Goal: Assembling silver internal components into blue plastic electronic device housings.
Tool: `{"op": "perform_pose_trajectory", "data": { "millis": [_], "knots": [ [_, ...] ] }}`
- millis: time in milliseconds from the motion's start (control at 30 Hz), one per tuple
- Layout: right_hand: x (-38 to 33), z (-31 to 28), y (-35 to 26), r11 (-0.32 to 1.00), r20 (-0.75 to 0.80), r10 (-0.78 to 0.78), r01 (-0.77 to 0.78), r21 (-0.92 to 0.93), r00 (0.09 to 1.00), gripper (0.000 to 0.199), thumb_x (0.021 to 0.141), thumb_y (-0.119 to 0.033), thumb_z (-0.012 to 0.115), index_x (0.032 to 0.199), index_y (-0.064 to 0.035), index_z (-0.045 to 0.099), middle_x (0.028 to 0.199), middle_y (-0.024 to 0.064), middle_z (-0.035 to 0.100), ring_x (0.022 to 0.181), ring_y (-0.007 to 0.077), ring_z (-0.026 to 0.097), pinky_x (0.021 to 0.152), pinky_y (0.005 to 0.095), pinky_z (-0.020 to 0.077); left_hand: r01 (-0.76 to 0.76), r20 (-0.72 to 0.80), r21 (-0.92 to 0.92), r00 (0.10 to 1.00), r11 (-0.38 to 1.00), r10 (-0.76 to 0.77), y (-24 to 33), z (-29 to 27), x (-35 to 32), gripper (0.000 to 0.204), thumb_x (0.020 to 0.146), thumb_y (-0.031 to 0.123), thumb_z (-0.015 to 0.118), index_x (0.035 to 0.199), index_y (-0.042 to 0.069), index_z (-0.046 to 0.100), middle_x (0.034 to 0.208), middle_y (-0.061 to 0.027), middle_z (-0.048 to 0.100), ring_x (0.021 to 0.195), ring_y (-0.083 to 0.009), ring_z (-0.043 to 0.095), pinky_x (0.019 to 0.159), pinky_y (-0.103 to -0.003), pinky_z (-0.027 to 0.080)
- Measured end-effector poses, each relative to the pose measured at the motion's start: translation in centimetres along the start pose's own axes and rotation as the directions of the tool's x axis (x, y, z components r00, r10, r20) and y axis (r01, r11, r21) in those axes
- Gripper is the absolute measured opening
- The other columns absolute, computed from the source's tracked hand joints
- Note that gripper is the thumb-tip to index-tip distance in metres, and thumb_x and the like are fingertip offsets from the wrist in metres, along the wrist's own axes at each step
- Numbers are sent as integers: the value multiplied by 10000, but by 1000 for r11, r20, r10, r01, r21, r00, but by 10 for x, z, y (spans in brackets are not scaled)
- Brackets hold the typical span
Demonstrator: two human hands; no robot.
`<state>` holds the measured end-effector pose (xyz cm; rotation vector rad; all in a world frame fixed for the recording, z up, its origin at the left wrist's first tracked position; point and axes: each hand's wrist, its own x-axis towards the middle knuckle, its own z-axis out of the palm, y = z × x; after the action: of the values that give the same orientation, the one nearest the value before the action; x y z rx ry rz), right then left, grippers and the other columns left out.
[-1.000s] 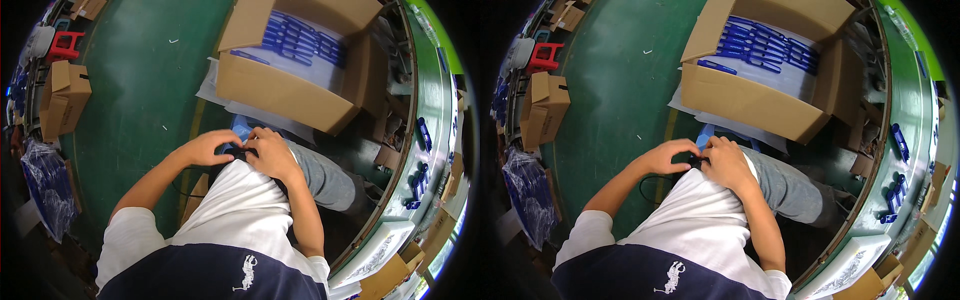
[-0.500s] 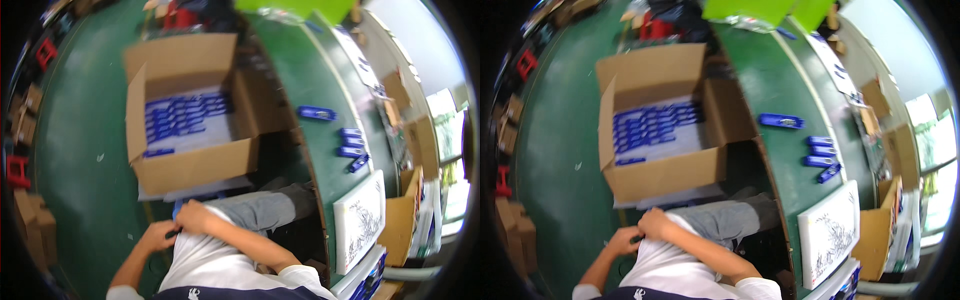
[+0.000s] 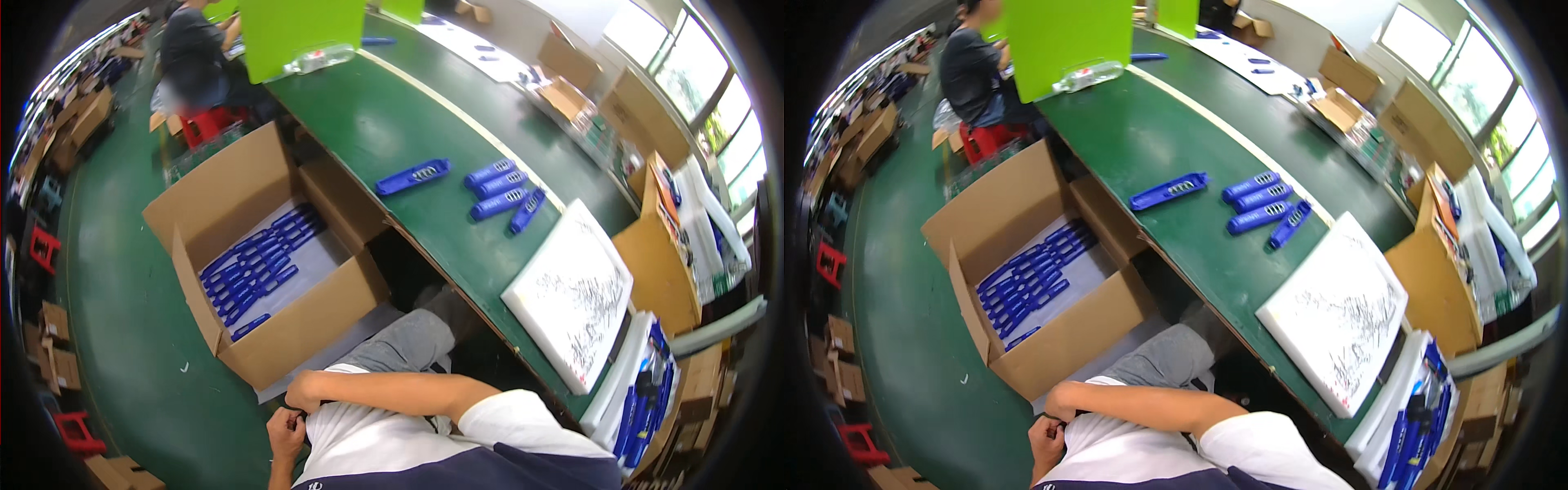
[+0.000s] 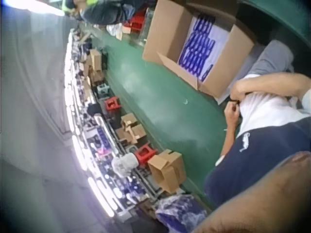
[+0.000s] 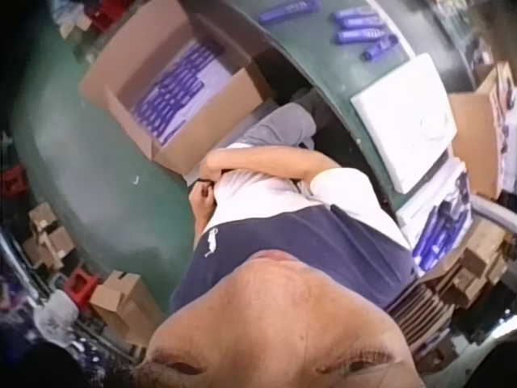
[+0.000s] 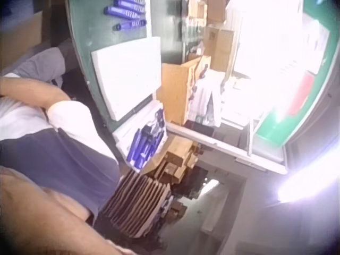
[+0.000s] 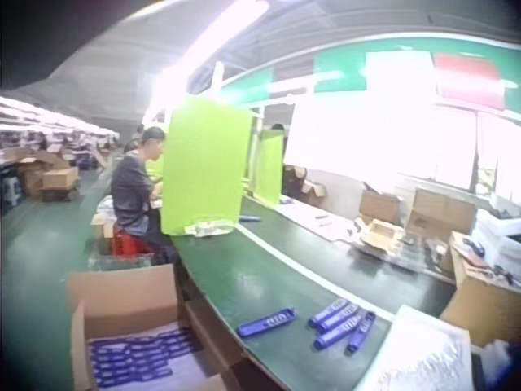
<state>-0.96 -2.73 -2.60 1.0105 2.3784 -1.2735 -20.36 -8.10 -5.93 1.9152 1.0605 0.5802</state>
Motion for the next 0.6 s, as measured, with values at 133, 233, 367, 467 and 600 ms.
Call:
{"op": "perform_pose_trajectory", "data": {
  "millis": [133, 233, 367, 467, 600],
  "knots": [
    [3, 12, 5, 992, -117, 22, -7, 124, 993, 352, 701, -189, 764, 978, 28, 754, 1066, 241, 729, 1031, 405, 690, 852, 478, 540, -67, -53, 123, 996, 990, 74, 16, -2, -2, 120, 752, -47, 696, 773, -5, 586, 668, -108, 528, 547, -211, 513, 520, -335, 419],
    [-1, 17, 4, 957, -181, 82, -27, 290, 980, 402, 700, -203, 765, 1009, 52, 737, 1162, 252, 704, 1057, 412, 679, 883, 471, 536, -95, -100, 172, 989, 981, 113, 19, 1, 0, 142, 744, -17, 728, 756, 8, 588, 652, -115, 536, 524, -199, 533, 511, -309, 437],
    [17, 30, 22, 883, -147, 174, -89, 460, 974, 540, 631, -261, 827, 1080, 32, 761, 1122, 221, 732, 1062, 332, 689, 894, 423, 525, -256, 79, 244, 967, 935, 244, 0, -1, 9, 139, 740, -29, 719, 768, 9, 588, 664, -130, 550, 564, -272, 559, 543, -378, 446],
    [18, 22, 17, 905, -79, 126, -82, 417, 989, 600, 641, -327, 856, 1141, -12, 755, 1208, 199, 712, 1131, 328, 660, 937, 409, 514, -290, 88, 292, 957, 912, 276, -40, -8, 8, 154, 729, 14, 756, 765, 53, 612, 637, -57, 503, 533, -154, 497, 506, -290, 426],
    [46, 35, 34, 962, -45, -11, 23, 272, 999, 579, 695, -386, 830, 1180, -77, 755, 1227, 174, 711, 1147, 323, 652, 952, 415, 508, -162, 187, 309, 977, 937, 107, 12, -3, 16, 158, 891, 162, 723, 940, 33, 646, 725, -159, 568, 659, -197, 551, 651, -372, 513]
  ]
}}
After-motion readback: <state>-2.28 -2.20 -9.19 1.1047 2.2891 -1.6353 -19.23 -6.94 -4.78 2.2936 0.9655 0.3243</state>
